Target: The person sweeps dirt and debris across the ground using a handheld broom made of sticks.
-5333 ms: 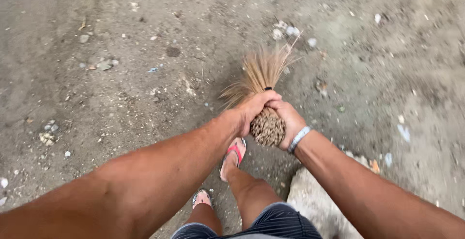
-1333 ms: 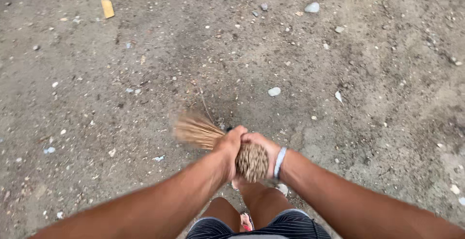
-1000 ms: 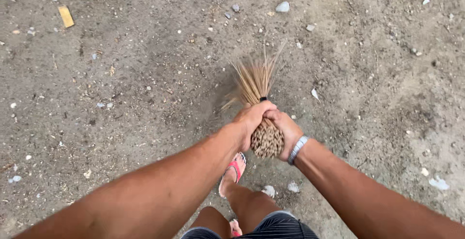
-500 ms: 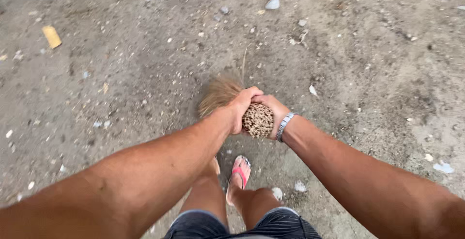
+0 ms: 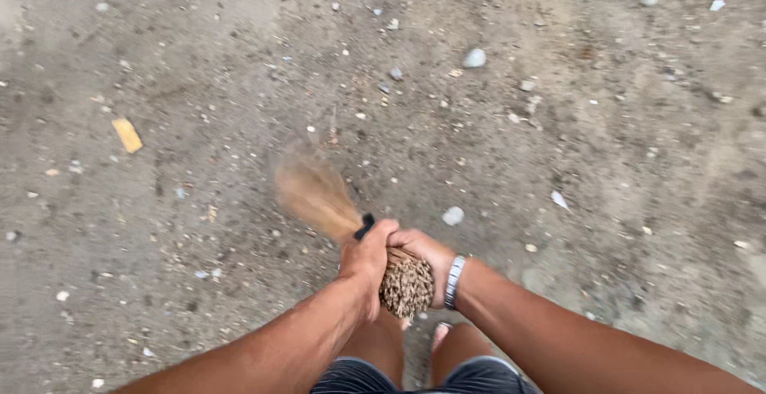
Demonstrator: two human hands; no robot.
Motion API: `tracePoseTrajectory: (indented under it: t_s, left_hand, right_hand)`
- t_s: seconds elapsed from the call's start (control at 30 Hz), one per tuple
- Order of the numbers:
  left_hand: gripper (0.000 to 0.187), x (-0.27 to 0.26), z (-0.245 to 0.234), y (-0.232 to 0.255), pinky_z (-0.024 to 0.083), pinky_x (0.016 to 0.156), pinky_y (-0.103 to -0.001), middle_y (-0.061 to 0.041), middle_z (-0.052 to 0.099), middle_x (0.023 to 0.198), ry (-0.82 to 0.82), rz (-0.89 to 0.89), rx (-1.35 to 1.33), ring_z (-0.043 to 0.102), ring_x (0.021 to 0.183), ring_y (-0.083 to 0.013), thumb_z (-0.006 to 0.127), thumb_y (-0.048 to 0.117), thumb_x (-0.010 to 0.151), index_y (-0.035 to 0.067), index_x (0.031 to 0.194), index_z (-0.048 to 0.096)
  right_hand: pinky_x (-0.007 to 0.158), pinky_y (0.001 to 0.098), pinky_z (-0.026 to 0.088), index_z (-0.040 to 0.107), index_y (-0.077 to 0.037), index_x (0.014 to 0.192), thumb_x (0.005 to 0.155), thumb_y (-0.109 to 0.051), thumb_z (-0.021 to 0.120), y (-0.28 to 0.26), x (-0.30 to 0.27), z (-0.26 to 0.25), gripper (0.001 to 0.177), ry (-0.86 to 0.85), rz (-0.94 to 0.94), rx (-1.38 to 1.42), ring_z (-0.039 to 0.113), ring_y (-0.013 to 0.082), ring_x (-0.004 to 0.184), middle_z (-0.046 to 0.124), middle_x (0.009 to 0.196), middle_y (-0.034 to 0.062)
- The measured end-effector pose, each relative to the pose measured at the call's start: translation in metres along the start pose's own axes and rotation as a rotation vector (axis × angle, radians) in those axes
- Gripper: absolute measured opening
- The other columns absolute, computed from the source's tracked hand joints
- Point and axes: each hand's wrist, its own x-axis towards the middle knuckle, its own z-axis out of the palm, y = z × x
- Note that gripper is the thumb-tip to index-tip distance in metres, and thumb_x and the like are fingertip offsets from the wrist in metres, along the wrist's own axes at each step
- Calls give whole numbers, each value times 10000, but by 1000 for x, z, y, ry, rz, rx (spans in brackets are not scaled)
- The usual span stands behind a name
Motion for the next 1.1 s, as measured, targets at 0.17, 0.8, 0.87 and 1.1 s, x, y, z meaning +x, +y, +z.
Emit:
tracePoseTrajectory:
  t_s: [0.17, 0.8, 0.87, 1.1]
  left_hand:
    - [302, 92, 31, 38, 573, 635, -471, -90, 703, 813, -238, -240, 167, 664, 652, -259, 664, 417, 801, 131, 895, 678]
    - [335, 139, 152, 174, 596, 589, -451, -111, 724, 819, -113, -91, 196, 700, 634, -270, 730, 379, 785, 80, 921, 666]
    - [384, 173, 189, 189, 519, 503, -531, -82, 688, 729, -484, -287, 391, 644, 547, -277, 577, 528, 730, 169, 837, 664]
    - [362, 162, 315, 231, 607, 601, -472, -97, 734, 815, -691, -80, 482, 718, 658, -273, 695, 465, 744, 152, 923, 680]
  right_hand:
    - [600, 487, 622, 682, -127, 930, 858, -420, 594, -49, 33, -19, 314, 200, -124, 38, 712, 295, 627, 733, 767, 102]
    - [628, 489, 644, 690, -94, 960, 846, -417, 540, -232, -1, -21, 374, 45, -226, 55, 743, 273, 649, 761, 780, 113]
    - [646, 487, 643, 675, -88, 963, 882, -369, 555, -269, -2, -50, 316, 186, -302, 102, 735, 290, 662, 748, 795, 120]
    - [643, 452, 644, 659, -73, 1020, 971, -252, 544, -341, -78, -100, 219, 345, -651, 203, 737, 268, 692, 744, 847, 111]
